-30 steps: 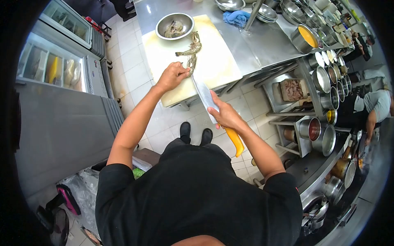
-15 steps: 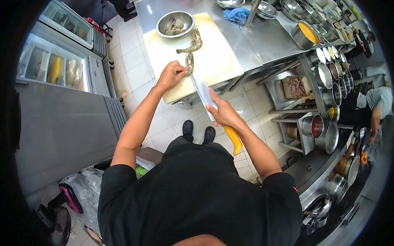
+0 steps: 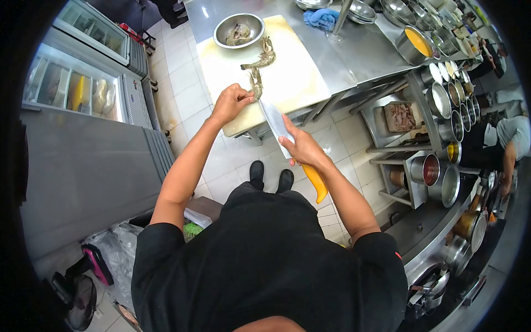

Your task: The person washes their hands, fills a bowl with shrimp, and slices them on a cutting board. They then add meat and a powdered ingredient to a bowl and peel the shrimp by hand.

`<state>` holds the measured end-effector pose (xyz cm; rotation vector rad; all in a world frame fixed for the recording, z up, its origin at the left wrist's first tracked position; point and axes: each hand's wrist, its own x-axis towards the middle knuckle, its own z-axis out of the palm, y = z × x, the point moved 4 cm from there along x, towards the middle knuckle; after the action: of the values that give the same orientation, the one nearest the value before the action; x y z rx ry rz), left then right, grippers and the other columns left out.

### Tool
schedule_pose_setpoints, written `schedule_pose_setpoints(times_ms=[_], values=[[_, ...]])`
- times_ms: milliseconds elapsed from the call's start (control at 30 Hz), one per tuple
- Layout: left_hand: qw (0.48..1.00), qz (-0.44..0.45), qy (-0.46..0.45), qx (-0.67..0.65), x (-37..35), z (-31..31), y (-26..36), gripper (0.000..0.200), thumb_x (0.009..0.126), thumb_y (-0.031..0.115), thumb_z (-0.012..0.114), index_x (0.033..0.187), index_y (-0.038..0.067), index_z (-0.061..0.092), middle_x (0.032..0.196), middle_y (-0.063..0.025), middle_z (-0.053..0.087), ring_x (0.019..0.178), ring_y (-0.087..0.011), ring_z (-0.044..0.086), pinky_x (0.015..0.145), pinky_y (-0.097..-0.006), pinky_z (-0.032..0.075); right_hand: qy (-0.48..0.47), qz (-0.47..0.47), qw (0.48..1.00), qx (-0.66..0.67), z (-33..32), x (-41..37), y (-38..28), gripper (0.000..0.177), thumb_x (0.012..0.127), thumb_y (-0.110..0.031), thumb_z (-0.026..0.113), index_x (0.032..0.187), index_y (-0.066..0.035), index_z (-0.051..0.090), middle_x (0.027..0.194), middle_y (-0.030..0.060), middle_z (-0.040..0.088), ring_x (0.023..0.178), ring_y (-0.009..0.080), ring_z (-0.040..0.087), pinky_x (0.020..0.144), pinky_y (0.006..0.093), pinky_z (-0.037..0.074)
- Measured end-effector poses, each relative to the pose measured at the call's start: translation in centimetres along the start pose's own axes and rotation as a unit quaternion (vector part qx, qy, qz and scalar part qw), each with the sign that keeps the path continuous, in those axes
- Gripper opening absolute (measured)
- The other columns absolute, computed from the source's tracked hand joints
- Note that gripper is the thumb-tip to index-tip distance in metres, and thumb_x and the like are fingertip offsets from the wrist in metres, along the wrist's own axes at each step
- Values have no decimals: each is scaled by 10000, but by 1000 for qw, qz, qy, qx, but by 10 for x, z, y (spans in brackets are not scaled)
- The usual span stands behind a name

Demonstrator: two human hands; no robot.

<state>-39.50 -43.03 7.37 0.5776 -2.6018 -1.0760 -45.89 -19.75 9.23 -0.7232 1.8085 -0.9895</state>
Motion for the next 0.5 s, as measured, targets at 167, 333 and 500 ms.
schedule_pose_setpoints(times_ms=[167, 333, 500], values=[[1000, 0, 26, 8, -3, 3, 1, 158, 806, 134, 718, 950, 74, 740, 745, -81, 558, 685, -185, 577, 656, -315, 470, -28, 33, 999, -32, 4, -18, -6, 653, 946, -188, 534, 1501, -129, 195, 838, 126, 615, 446, 131, 545, 446, 299, 473], [998, -7, 66, 5, -7, 8, -1, 154, 803, 146, 722, 935, 70, 741, 732, -82, 557, 676, -192, 571, 651, -318, 471, -12, 17, 1000, -14, 12, -18, -7, 651, 947, -180, 522, 1502, -120, 187, 833, 127, 617, 444, 128, 549, 440, 294, 469], [995, -33, 91, 8, -11, 10, 4, 158, 810, 161, 714, 923, 51, 736, 750, -99, 590, 682, -206, 595, 655, -335, 479, -33, 54, 998, -1, 16, -20, -13, 655, 949, -184, 525, 1505, -136, 182, 798, 116, 607, 444, 119, 545, 438, 293, 469]])
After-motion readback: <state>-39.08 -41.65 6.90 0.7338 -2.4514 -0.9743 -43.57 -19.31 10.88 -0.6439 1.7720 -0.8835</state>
